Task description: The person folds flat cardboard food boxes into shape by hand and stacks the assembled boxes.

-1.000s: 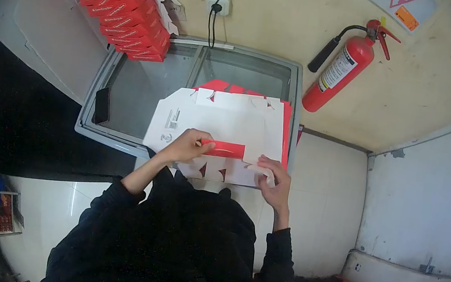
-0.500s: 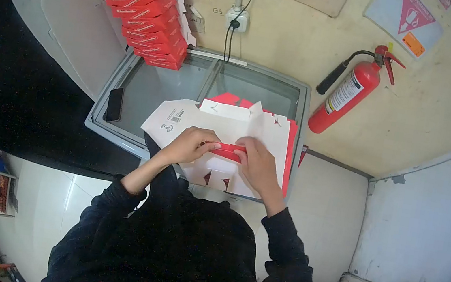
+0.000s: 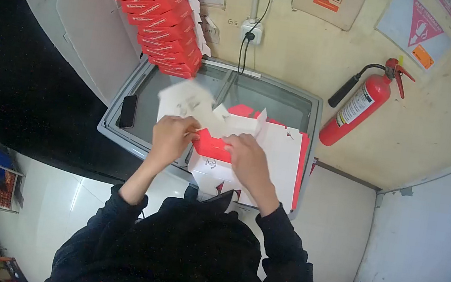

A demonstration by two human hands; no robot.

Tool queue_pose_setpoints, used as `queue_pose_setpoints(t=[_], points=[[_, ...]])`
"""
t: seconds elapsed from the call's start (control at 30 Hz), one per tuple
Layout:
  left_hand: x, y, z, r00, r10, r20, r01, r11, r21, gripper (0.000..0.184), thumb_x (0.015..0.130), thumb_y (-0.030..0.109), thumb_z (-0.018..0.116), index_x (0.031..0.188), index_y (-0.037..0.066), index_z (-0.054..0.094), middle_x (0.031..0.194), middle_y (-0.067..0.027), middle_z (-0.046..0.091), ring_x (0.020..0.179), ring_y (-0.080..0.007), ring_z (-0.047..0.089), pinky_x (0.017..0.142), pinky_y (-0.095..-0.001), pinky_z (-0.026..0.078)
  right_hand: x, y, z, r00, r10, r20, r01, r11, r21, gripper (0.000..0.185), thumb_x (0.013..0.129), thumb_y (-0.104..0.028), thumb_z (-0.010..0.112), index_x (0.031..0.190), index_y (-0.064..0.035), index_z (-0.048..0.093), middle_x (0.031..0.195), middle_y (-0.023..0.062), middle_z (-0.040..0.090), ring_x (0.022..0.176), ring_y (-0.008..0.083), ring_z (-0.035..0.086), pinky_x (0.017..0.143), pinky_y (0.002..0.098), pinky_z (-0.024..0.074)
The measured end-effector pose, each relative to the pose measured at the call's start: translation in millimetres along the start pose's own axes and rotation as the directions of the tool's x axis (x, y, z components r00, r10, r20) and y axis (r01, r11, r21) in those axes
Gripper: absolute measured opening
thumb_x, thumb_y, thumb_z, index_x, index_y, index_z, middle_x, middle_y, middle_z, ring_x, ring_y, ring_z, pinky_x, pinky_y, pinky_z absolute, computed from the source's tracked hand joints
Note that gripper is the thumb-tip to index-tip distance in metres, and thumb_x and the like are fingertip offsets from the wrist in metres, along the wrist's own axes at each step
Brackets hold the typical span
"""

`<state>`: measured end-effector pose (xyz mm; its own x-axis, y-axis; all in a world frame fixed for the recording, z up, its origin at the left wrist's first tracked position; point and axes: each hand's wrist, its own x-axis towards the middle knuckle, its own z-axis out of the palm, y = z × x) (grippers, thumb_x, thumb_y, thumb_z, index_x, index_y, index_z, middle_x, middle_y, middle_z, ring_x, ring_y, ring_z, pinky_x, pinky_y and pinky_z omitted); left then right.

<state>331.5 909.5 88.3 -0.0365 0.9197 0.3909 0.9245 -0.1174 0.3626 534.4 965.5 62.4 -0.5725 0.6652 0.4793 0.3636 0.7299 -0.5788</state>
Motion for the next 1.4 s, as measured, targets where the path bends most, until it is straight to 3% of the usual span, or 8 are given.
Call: queue_pose_setpoints(t=[0.37,0.47,0.6,0.77,0.9,0.97,1.13,1.4], points=[[-17,29,24,0.932,0.355,-0.073,-0.339,0.925,0.172,0.043,0.083,0.013,0.060,0.124,0.000,0.058,0.128,-0.0151,0.052,0.121,-0.0324,0.051,0.101,-0.0406,0.044,-10,-22,4,0.947,0.301,-0.113,-0.265,0.929,0.259,0.027,0.089,-0.012,0.066,0.115,-0.0075,0.062,0.098,0.0100,0.063,0.087,0.0273,0.061,0.074,0.0354,0.0494],[-28,2,53,0.927,0.326,-0.186,-0.339,0.940,-0.045,0.043,0.081,0.011,0.061,0.122,0.000,0.059,0.124,-0.0154,0.058,0.122,-0.0351,0.053,0.100,-0.0430,0.046,-21,-17,18,0.741,0.378,-0.555,-0.312,0.926,0.214,0.047,0.091,-0.022,0.069,0.129,-0.0041,0.049,0.105,0.0067,0.063,0.089,0.0215,0.064,0.074,0.0353,0.0532],[-53,-14,84,0.874,0.399,-0.277,-0.453,0.874,-0.173,0.036,0.081,0.010,0.067,0.115,0.002,0.062,0.126,-0.0162,0.059,0.121,-0.0350,0.056,0.100,-0.0450,0.047,-53,22,16,0.637,0.706,0.310,-0.375,-0.068,0.924,0.060,0.092,-0.024,0.068,0.138,-0.0037,0.036,0.117,0.0097,0.058,0.097,0.0189,0.064,0.076,0.0354,0.0582],[-51,1,64,0.952,0.304,0.038,-0.260,0.868,-0.423,0.046,0.078,0.019,0.078,0.119,0.006,0.061,0.136,-0.0156,0.054,0.129,-0.0368,0.049,0.104,-0.0457,0.043,-54,15,29,0.631,0.769,-0.097,-0.362,0.404,0.840,0.067,0.083,-0.012,0.078,0.133,-0.0029,0.034,0.125,0.0130,0.051,0.108,0.0203,0.058,0.084,0.0325,0.0553],[-2,15,35,0.863,0.052,0.503,0.506,-0.066,-0.860,0.065,0.086,0.029,0.076,0.139,0.007,0.045,0.143,-0.0161,0.049,0.132,-0.0267,0.048,0.106,-0.0405,0.042,-74,23,73,0.790,0.409,-0.456,-0.257,0.897,0.359,0.081,0.070,-0.006,0.085,0.132,-0.0047,0.033,0.137,0.0178,0.040,0.126,0.0278,0.045,0.097,0.0425,0.0478],[15,35,3,0.880,0.277,0.387,0.329,0.233,-0.915,0.059,0.095,0.024,0.064,0.142,0.002,0.038,0.130,-0.0174,0.056,0.125,-0.0238,0.054,0.099,-0.0333,0.047,-75,14,75,0.897,0.088,-0.434,-0.152,0.982,-0.114,0.084,0.071,-0.005,0.083,0.136,-0.0041,0.029,0.140,0.0194,0.038,0.132,0.0315,0.039,0.104,0.0475,0.0421],[27,16,-21,0.621,0.374,0.689,0.156,0.802,-0.577,0.046,0.092,0.013,0.060,0.135,0.005,0.047,0.099,-0.0198,0.066,0.091,-0.0304,0.067,0.081,-0.0386,0.051,-70,23,48,0.856,0.300,-0.420,-0.083,0.883,0.462,0.064,0.089,-0.032,0.068,0.142,-0.0111,0.042,0.139,0.0168,0.037,0.133,0.0350,0.035,0.112,0.0435,0.0284],[24,19,-16,0.535,0.576,0.618,-0.080,0.762,-0.642,0.039,0.093,0.015,0.063,0.129,0.005,0.053,0.098,-0.0204,0.068,0.081,-0.0353,0.065,0.074,-0.0392,0.051,0,-9,-63,0.953,0.261,0.151,-0.298,0.897,0.326,0.020,0.096,-0.015,0.059,0.113,-0.0046,0.065,0.133,0.0147,0.042,0.124,0.0299,0.050,0.094,0.0382,0.0523]])
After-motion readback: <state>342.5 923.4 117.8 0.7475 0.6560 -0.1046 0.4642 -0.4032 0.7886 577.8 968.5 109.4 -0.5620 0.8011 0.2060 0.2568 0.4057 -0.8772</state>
